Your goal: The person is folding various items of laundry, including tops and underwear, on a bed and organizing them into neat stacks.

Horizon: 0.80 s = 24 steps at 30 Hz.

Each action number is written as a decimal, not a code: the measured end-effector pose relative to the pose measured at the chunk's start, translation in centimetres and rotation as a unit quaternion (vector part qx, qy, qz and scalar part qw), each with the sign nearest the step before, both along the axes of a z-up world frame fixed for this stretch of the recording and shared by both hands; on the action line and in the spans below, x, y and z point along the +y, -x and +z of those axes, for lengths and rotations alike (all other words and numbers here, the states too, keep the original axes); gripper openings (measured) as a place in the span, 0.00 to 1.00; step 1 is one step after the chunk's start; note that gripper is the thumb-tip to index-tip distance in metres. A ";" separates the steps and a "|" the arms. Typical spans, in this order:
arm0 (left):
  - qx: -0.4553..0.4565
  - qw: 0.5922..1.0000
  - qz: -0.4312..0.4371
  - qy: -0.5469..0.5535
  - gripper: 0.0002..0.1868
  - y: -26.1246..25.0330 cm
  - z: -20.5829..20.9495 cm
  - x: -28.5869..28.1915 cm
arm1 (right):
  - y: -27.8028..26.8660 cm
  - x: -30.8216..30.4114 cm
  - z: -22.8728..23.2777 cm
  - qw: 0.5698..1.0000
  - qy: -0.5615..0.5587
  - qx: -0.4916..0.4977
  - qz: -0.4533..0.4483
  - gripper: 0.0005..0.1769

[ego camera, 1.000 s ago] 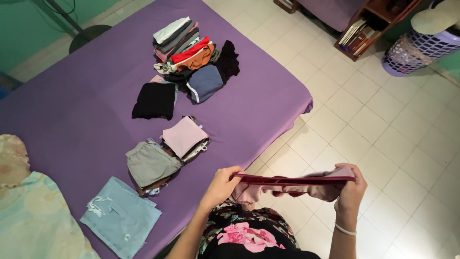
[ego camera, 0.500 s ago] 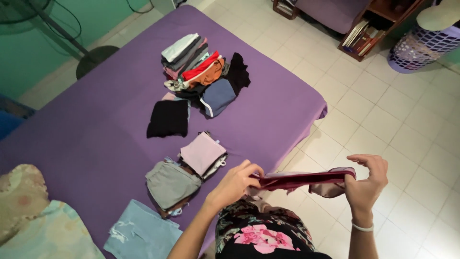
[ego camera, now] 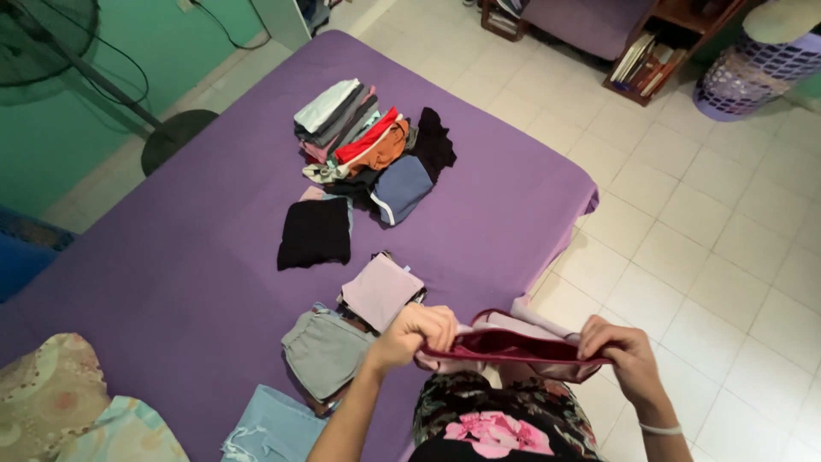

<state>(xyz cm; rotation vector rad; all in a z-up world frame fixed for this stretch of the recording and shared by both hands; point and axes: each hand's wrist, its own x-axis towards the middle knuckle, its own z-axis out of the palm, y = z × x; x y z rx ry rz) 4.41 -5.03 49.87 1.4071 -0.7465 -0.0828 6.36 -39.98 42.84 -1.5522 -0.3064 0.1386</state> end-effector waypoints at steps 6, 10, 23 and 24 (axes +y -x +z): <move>0.177 0.968 -0.064 0.168 0.09 -1.2 0.2 0.1 | 0.0 1.0 -2.2 0.977 -0.002 0.163 0.134 0.15; 0.266 0.950 0.022 0.162 0.09 -2.4 -1.5 0.5 | -0.3 1.6 1.4 0.948 0.083 0.195 0.239 0.15; 0.339 0.939 0.048 -0.029 0.13 -3.4 -0.9 2.2 | -3.1 -0.7 2.9 0.992 0.115 0.011 0.043 0.08; 0.341 0.938 0.049 -0.028 0.13 -3.4 -0.3 1.9 | -3.4 -0.1 4.4 0.992 0.115 0.012 0.045 0.08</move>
